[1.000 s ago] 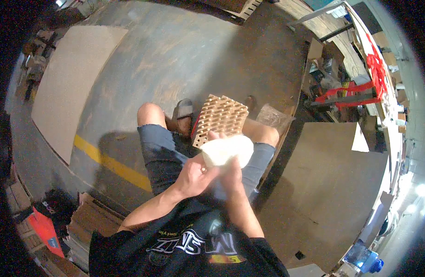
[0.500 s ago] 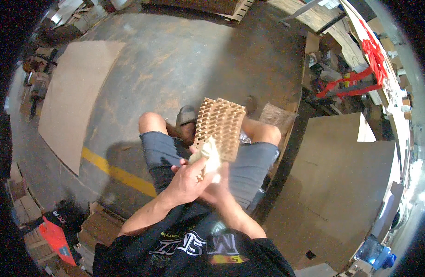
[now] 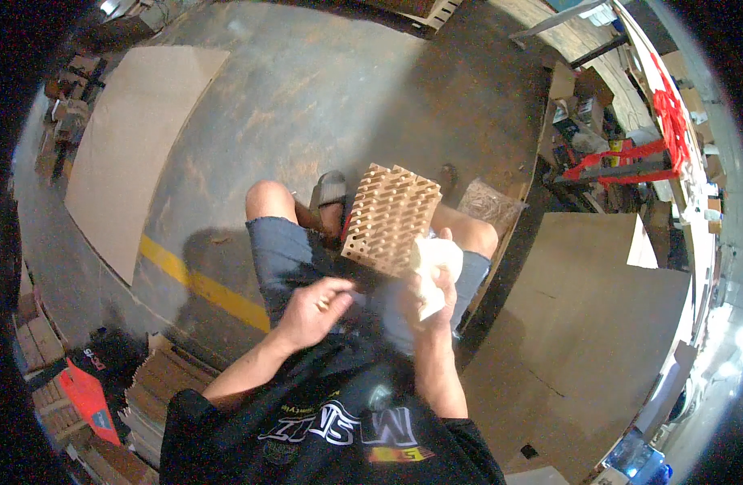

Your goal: The person assembles a wooden lattice structure by inserting wooden pegs into pre-drilled holes in a frame by hand and using a hammer to tap them into place.

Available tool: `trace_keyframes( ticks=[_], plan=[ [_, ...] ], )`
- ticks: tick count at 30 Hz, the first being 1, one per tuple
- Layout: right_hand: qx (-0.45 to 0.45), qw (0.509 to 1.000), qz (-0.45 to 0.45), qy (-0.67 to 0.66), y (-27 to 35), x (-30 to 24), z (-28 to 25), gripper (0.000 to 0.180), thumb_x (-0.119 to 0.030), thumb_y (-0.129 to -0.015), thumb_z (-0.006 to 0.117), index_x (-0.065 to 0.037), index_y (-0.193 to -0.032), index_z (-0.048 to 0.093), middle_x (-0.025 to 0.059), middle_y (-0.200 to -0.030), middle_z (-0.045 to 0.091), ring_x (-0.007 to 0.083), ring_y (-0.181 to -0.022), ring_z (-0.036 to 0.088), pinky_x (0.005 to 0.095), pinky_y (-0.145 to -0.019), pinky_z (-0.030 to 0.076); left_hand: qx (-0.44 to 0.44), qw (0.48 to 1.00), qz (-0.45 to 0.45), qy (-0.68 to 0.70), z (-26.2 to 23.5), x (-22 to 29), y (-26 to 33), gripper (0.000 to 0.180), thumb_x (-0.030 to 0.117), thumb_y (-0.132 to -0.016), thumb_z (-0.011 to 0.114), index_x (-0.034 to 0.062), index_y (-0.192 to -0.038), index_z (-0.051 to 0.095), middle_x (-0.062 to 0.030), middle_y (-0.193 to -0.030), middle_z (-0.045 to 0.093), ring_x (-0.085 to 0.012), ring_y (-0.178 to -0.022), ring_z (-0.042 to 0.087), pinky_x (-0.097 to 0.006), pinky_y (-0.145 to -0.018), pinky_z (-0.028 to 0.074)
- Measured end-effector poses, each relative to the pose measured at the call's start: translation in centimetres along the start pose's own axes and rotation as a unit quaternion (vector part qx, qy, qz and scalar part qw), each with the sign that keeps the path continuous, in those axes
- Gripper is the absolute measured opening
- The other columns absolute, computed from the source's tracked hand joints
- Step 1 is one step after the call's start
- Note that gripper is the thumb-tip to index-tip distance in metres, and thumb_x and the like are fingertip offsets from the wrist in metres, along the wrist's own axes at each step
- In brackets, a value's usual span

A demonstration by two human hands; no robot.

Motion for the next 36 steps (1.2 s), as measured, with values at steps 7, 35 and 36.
trace_keyframes(
  ticks=[7, 35, 36],
  plan=[
    [0.095, 0.969, -0.049, 0.222, -1.8, -0.6, -2.4, 0.069, -0.033, -0.092, 0.068, -0.027, -0.151, 0.033, 0.0086, -0.119, 0.056, 0.0143, -0.075, 0.059, 0.0234, -0.046, 0.048, 0.116, 0.972, 0.092, -0.180, -5.8, -5.8, -1.9, 0.013, 0.008, -0.091, 0.068, 0.0051, -0.104, 0.066, -0.0133, -0.074, 0.067, -0.0231, -0.061, 0.066, -0.033, -0.057, 0.051],
    [0.056, 0.678, -0.136, 0.721, -5.2, 2.5, -1.3, 0.045, -0.005, -0.077, 0.083, 0.000, -0.117, 0.065, 0.0095, -0.116, 0.067, 0.0194, -0.108, 0.065, 0.0319, -0.096, 0.052, 0.163, 0.970, 0.071, -0.165, -5.6, -7.1, -2.6, 0.012, 0.013, -0.092, 0.065, 0.0081, -0.103, 0.066, -0.0147, -0.088, 0.073, -0.0291, -0.072, 0.073, -0.037, -0.062, 0.058],
    [0.048, 0.676, -0.144, 0.721, -5.2, 2.6, -1.4, 0.044, -0.005, -0.077, 0.083, -0.001, -0.117, 0.065, 0.0093, -0.116, 0.067, 0.0191, -0.107, 0.065, 0.0319, -0.095, 0.052, 0.164, 0.970, 0.071, -0.163, -5.6, -7.0, -2.6, 0.012, 0.013, -0.092, 0.065, 0.0081, -0.103, 0.066, -0.0147, -0.088, 0.073, -0.0291, -0.072, 0.073, -0.037, -0.062, 0.058]
  ],
)
Point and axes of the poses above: each hand's wrist, its own y-axis away from the middle knuckle, its own z-axis out of the palm, x = y × z, the point moved 7 cm from there along -y, towards the middle knuckle
